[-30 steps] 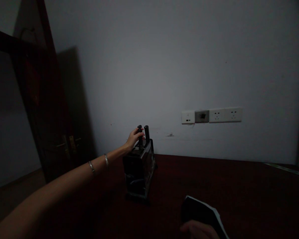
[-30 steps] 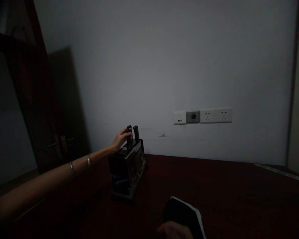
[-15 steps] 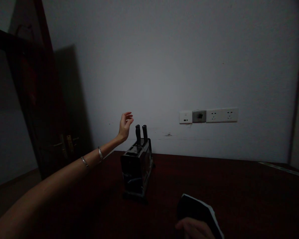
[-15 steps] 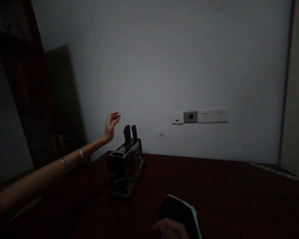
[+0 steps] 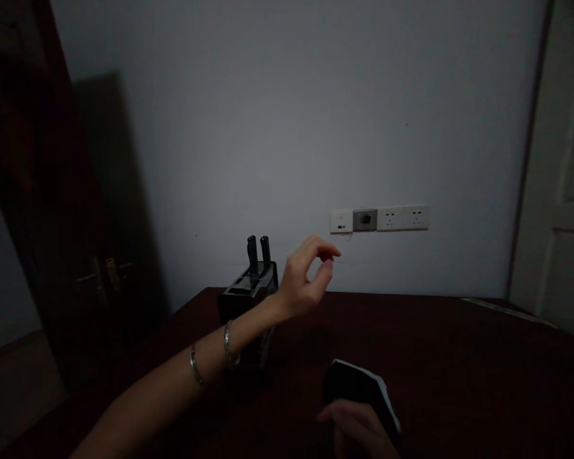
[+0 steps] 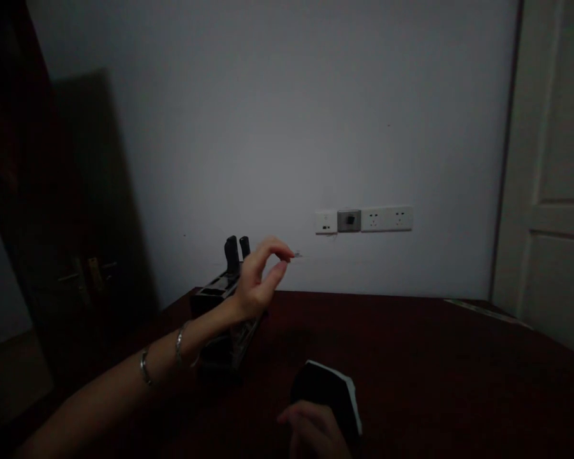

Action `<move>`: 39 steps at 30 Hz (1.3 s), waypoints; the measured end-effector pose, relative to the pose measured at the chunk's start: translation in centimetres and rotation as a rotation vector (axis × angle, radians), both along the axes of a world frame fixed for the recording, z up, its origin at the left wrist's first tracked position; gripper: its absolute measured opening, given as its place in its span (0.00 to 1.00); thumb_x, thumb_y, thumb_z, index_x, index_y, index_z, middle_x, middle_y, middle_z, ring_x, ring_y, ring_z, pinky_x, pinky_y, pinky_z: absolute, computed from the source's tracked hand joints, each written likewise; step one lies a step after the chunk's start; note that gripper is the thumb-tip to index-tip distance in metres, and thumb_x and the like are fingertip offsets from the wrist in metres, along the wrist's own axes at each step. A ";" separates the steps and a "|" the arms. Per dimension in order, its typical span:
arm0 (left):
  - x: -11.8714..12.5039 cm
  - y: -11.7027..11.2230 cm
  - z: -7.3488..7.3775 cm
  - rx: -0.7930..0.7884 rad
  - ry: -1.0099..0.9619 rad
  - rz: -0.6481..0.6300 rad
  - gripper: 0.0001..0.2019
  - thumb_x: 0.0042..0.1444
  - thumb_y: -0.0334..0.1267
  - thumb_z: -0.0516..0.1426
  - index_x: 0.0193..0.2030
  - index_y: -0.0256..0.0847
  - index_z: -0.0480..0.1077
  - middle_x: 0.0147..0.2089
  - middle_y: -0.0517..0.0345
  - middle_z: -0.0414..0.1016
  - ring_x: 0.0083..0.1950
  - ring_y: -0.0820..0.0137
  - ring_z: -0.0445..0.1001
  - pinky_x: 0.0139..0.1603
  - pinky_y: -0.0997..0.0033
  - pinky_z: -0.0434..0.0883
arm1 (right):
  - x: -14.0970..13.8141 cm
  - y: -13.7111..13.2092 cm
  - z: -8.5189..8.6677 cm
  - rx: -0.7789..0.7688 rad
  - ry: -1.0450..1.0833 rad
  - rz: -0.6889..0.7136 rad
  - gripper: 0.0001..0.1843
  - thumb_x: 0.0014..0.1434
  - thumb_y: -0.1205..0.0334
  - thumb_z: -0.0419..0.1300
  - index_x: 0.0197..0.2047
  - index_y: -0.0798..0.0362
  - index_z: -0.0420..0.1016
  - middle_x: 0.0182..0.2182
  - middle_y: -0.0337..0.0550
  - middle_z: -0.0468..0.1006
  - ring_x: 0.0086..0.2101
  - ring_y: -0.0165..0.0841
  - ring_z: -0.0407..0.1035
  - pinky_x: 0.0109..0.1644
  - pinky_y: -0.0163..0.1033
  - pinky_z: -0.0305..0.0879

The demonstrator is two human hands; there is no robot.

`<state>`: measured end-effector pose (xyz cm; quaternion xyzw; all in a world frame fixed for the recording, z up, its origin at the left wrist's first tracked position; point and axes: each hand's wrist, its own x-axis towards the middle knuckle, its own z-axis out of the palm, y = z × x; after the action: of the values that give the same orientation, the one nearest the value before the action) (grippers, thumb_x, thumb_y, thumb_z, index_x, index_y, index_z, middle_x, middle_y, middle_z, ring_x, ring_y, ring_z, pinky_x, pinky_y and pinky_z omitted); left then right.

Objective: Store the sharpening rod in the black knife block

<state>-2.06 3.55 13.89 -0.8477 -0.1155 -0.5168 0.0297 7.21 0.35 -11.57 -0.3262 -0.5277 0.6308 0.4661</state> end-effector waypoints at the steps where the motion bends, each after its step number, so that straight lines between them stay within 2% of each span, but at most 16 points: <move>1: 0.5 0.6 -1.5 -0.090 0.009 0.010 0.06 0.54 0.30 0.49 0.36 0.39 0.66 0.33 0.56 0.66 0.36 0.70 0.66 0.39 0.69 0.63 | -0.1 0.0 -0.1 -0.008 0.015 0.002 0.32 0.44 0.36 0.57 0.34 0.59 0.75 0.13 0.35 0.66 0.17 0.26 0.62 0.23 0.32 0.53; 4: 1.3 3.5 -6.7 -0.403 -0.015 0.084 0.06 0.53 0.31 0.50 0.36 0.41 0.67 0.34 0.56 0.69 0.38 0.68 0.67 0.39 0.69 0.63 | -0.4 0.1 -0.4 -0.008 0.060 0.042 0.30 0.46 0.38 0.56 0.35 0.60 0.73 0.12 0.34 0.66 0.14 0.26 0.60 0.19 0.31 0.51; 7: 1.2 7.0 -12.5 -0.815 -0.151 0.130 0.07 0.46 0.28 0.53 0.30 0.42 0.69 0.27 0.61 0.69 0.31 0.70 0.66 0.36 0.72 0.62 | -0.6 0.2 -0.5 0.023 0.083 0.094 0.29 0.49 0.40 0.54 0.36 0.62 0.72 0.11 0.36 0.67 0.13 0.25 0.60 0.17 0.30 0.50; 10: 0.3 10.1 -17.1 -0.933 -0.264 0.194 0.07 0.43 0.26 0.52 0.26 0.41 0.68 0.23 0.61 0.68 0.28 0.71 0.66 0.31 0.72 0.61 | -0.6 0.1 -0.1 0.026 0.092 0.102 0.29 0.49 0.41 0.54 0.35 0.62 0.71 0.12 0.37 0.68 0.12 0.25 0.60 0.17 0.29 0.50; 13: -1.4 12.3 -19.7 -1.032 -0.362 0.230 0.07 0.41 0.26 0.50 0.25 0.40 0.66 0.20 0.62 0.66 0.23 0.73 0.64 0.25 0.74 0.60 | -0.5 -0.2 0.6 0.026 0.092 0.111 0.28 0.48 0.41 0.54 0.34 0.62 0.72 0.12 0.37 0.68 0.12 0.26 0.60 0.16 0.29 0.51; 18: -3.9 14.2 -21.6 -1.137 -0.476 0.275 0.07 0.38 0.28 0.49 0.27 0.37 0.65 0.19 0.63 0.66 0.18 0.75 0.63 0.20 0.76 0.59 | -0.5 -0.4 1.2 -0.004 0.087 0.112 0.28 0.45 0.40 0.57 0.32 0.61 0.73 0.11 0.37 0.68 0.12 0.26 0.60 0.15 0.29 0.50; 22: -4.1 14.6 -22.3 -1.151 -0.521 0.280 0.08 0.38 0.28 0.48 0.28 0.36 0.64 0.18 0.64 0.65 0.17 0.77 0.62 0.19 0.78 0.58 | -0.6 -0.3 0.8 0.007 0.098 0.112 0.26 0.48 0.43 0.56 0.33 0.62 0.73 0.12 0.38 0.68 0.12 0.26 0.61 0.15 0.29 0.51; 26: -3.8 14.6 -22.5 -1.136 -0.518 0.268 0.08 0.38 0.27 0.48 0.28 0.36 0.64 0.18 0.64 0.65 0.17 0.78 0.62 0.18 0.79 0.58 | -0.4 -0.4 0.9 0.050 0.079 0.163 0.24 0.50 0.45 0.56 0.34 0.62 0.74 0.13 0.38 0.69 0.13 0.26 0.62 0.16 0.29 0.54; 30: -3.9 14.5 -22.6 -1.128 -0.486 0.272 0.08 0.39 0.27 0.48 0.27 0.36 0.65 0.18 0.64 0.65 0.17 0.78 0.62 0.18 0.79 0.58 | -0.3 -0.8 1.6 0.108 0.005 0.232 0.24 0.50 0.45 0.56 0.33 0.61 0.74 0.14 0.38 0.69 0.13 0.25 0.62 0.16 0.29 0.54; 39: -4.2 14.0 -22.3 -1.115 -0.350 0.257 0.08 0.39 0.27 0.47 0.25 0.35 0.67 0.19 0.63 0.66 0.18 0.78 0.61 0.21 0.79 0.58 | -0.3 -1.3 2.2 0.191 -0.094 0.255 0.21 0.51 0.48 0.56 0.33 0.60 0.74 0.15 0.37 0.70 0.14 0.25 0.62 0.17 0.29 0.56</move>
<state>-6.28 17.52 -8.37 -0.6171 -0.4741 -0.5024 -0.3769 6.87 -0.92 -9.36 -0.2398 -0.6435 0.6158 0.3862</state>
